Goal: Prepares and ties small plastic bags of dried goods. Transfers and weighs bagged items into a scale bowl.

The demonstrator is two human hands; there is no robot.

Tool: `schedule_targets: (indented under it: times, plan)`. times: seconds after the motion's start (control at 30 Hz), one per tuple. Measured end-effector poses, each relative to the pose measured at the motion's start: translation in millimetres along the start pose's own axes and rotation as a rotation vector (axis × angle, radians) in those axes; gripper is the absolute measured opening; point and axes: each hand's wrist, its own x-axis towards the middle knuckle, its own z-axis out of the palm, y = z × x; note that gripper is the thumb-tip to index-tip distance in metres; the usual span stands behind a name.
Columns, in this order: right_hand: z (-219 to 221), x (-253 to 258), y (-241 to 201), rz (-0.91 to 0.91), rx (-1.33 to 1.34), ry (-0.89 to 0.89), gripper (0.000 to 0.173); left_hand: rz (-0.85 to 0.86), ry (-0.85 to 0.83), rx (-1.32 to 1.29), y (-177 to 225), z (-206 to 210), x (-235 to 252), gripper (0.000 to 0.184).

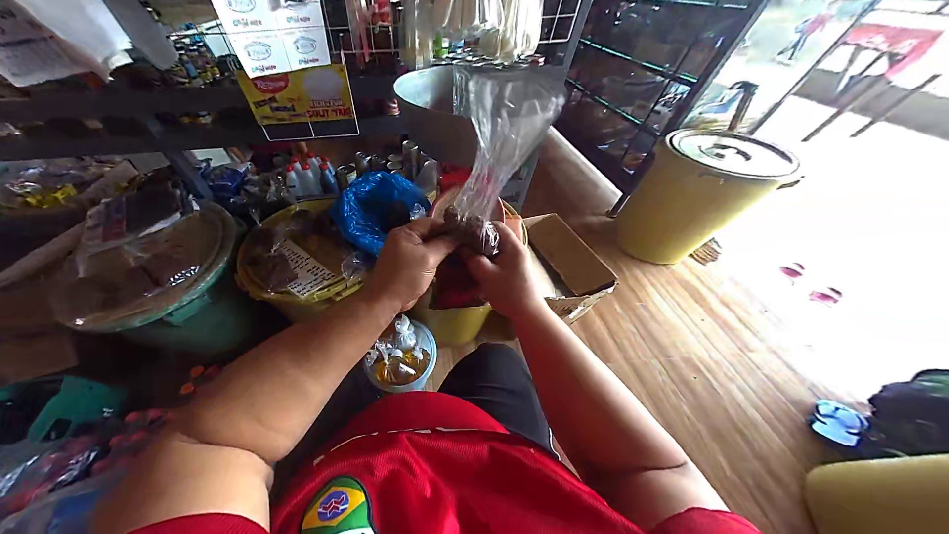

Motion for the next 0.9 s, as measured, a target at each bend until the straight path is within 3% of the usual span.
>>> schedule_targets:
  times: [0.13, 0.3, 0.33, 0.43, 0.53, 0.6, 0.77, 0.8, 0.9]
  plan:
    - [-1.1, 15.3, 9.0, 0.011, -0.025, -0.014, 0.017, -0.119, -0.098, -0.085, 3.1, -7.7, 18.1, 0.011]
    - [1.3, 34.8, 15.1, 0.102, -0.022, -0.166, 0.014, -0.094, -0.301, 0.136, 9.7, -29.9, 50.4, 0.065]
    - [2.3, 39.3, 13.4, 0.119, -0.031, -0.191, 0.013, -0.07, -0.34, 0.2, 13.8, -32.9, 58.8, 0.065]
    - [3.0, 51.7, 12.7, 0.2, 0.056, -0.285, 0.013, 0.004, -0.382, 0.367, 26.2, -39.1, 80.0, 0.028]
    - [-0.1, 58.7, 18.3, 0.291, 0.226, -0.358, 0.018, -0.026, -0.325, 0.366, 36.3, -38.5, 95.5, 0.027]
    - [2.6, 55.5, 21.2, 0.257, 0.205, -0.272, 0.031, -0.023, -0.277, 0.326, 39.2, -33.0, 102.8, 0.027]
    - [23.8, 49.0, 28.3, -0.042, 0.165, -0.025, 0.078, 0.07, -0.275, 0.247, 55.8, -18.2, 116.5, 0.017]
    - [27.7, 51.6, 28.8, -0.061, 0.171, 0.017, 0.079, 0.076, -0.3, 0.268, 63.3, -15.4, 117.9, 0.016]
    - [26.8, 66.4, 17.7, 0.075, 0.187, 0.111, 0.043, 0.072, -0.373, 0.317, 89.6, -8.4, 126.9, 0.018]
